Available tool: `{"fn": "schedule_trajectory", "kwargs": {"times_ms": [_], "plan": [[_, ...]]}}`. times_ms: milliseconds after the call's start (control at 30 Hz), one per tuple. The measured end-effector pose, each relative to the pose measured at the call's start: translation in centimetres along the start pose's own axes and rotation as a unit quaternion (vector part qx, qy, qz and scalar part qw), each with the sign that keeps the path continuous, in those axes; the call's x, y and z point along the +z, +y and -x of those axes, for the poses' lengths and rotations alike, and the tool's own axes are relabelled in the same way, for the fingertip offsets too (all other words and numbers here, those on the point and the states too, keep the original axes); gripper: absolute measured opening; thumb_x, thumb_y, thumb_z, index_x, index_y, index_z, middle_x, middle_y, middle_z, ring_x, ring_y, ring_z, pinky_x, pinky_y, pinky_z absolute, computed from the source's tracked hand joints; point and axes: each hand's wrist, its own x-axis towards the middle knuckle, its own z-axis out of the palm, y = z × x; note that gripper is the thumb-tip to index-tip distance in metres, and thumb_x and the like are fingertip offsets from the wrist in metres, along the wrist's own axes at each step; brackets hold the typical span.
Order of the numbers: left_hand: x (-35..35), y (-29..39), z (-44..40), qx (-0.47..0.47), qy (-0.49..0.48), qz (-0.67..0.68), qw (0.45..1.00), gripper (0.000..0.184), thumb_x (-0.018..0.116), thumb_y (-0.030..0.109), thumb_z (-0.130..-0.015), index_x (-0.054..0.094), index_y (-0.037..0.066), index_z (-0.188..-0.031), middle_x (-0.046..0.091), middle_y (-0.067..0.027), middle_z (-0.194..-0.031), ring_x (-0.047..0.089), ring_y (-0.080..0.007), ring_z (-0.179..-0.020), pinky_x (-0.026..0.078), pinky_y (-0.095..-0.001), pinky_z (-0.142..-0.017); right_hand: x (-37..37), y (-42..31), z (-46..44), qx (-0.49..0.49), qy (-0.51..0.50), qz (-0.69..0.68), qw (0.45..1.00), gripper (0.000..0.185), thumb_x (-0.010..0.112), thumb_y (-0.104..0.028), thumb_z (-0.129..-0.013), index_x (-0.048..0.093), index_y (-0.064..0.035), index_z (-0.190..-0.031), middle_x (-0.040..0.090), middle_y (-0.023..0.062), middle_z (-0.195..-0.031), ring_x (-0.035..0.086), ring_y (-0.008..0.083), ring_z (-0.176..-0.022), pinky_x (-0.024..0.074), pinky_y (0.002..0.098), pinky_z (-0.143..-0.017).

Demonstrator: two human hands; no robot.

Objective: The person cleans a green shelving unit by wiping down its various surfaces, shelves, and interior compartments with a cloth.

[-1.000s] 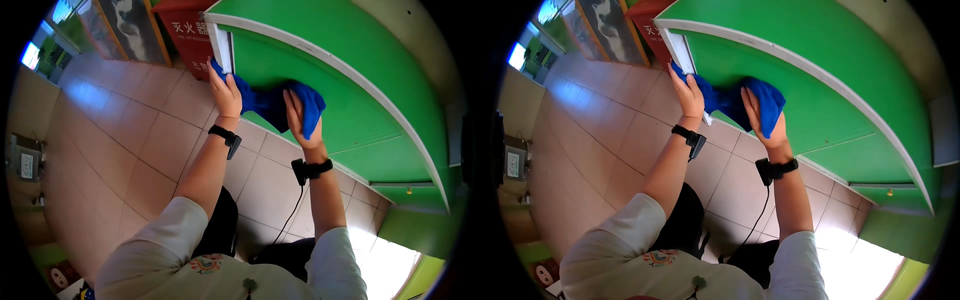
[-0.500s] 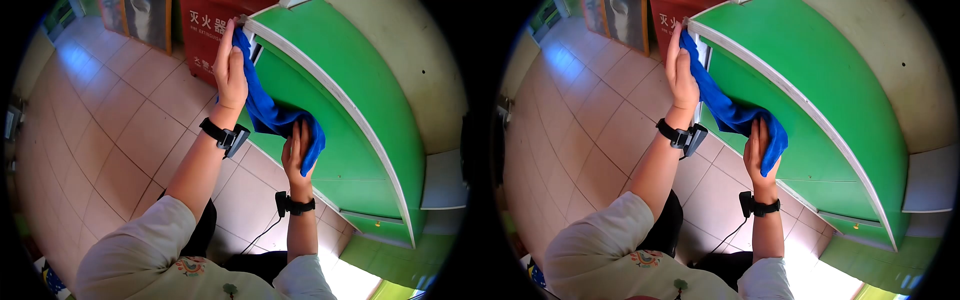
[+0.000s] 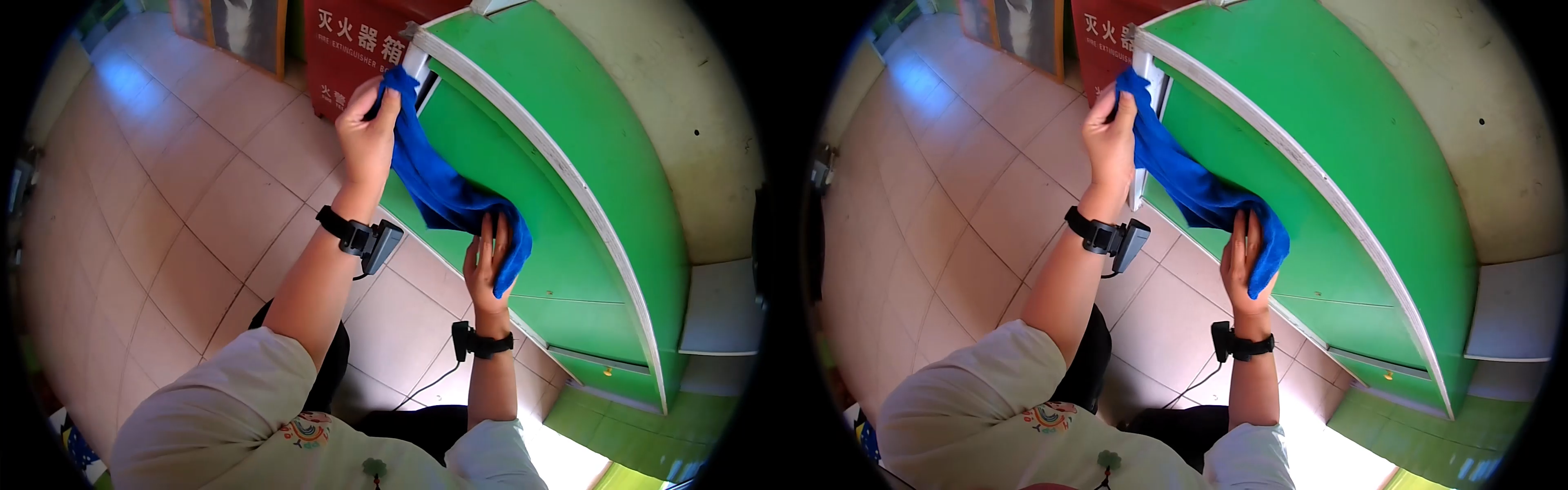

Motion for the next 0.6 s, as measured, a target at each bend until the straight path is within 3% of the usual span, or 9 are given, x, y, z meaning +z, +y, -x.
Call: {"fn": "schedule_trajectory", "kwargs": {"times_ms": [133, 267, 433, 600], "plan": [[0.2, 1.2, 0.2, -0.016, -0.007, -0.008, 1.000, 0.023, 0.070, 0.009, -0.088, 0.069, -0.005, -0.105, 0.068, -0.0076, -0.106, 0.061, -0.0129, -0.095, 0.047, -0.0263, -0.087, -0.1, 0.9, 0.7, 0.003, 0.010, 0.015, 1.000, 0.045, 0.061, 0.001, -0.080, 0.060, -0.0022, -0.126, 0.055, 0.0178, -0.131, 0.054, 0.0371, -0.119, 0.0441, 0.0457, -0.099], [2.5, 5.6, -1.9, 0.102, -0.030, -0.089, 0.990, 0.026, 0.075, 0.010, -0.083, 0.069, -0.007, -0.102, 0.070, -0.0077, -0.097, 0.063, -0.0132, -0.089, 0.048, -0.0254, -0.082, -1.1, 0.1, -0.3, 0.016, 0.016, -0.002, 1.000, 0.048, 0.060, 0.000, -0.080, 0.057, -0.0015, -0.128, 0.051, 0.0188, -0.136, 0.050, 0.0367, -0.124, 0.0420, 0.0455, -0.102], [1.9, 2.1, 0.0, 0.053, 0.006, -0.059, 0.997, 0.025, 0.068, 0.012, -0.090, 0.067, -0.008, -0.104, 0.071, -0.0084, -0.098, 0.061, -0.0104, -0.087, 0.049, -0.0251, -0.080, -1.2, 0.2, 0.8, 0.035, -0.018, 0.002, 0.999, 0.051, 0.059, 0.000, -0.081, 0.055, -0.0028, -0.131, 0.048, 0.0179, -0.139, 0.048, 0.0356, -0.127, 0.0398, 0.0452, -0.105], [-1.4, -1.8, 1.5, -0.089, 0.050, -0.013, 0.995, 0.027, 0.066, 0.014, -0.092, 0.068, -0.007, -0.107, 0.071, -0.0035, -0.094, 0.058, -0.0066, -0.084, 0.048, -0.0228, -0.078, -0.4, 2.1, 3.1, 0.021, -0.046, 0.040, 0.998, 0.056, 0.059, -0.001, -0.081, 0.052, -0.0065, -0.136, 0.048, 0.0157, -0.140, 0.047, 0.0338, -0.128, 0.0381, 0.0448, -0.106]]}}
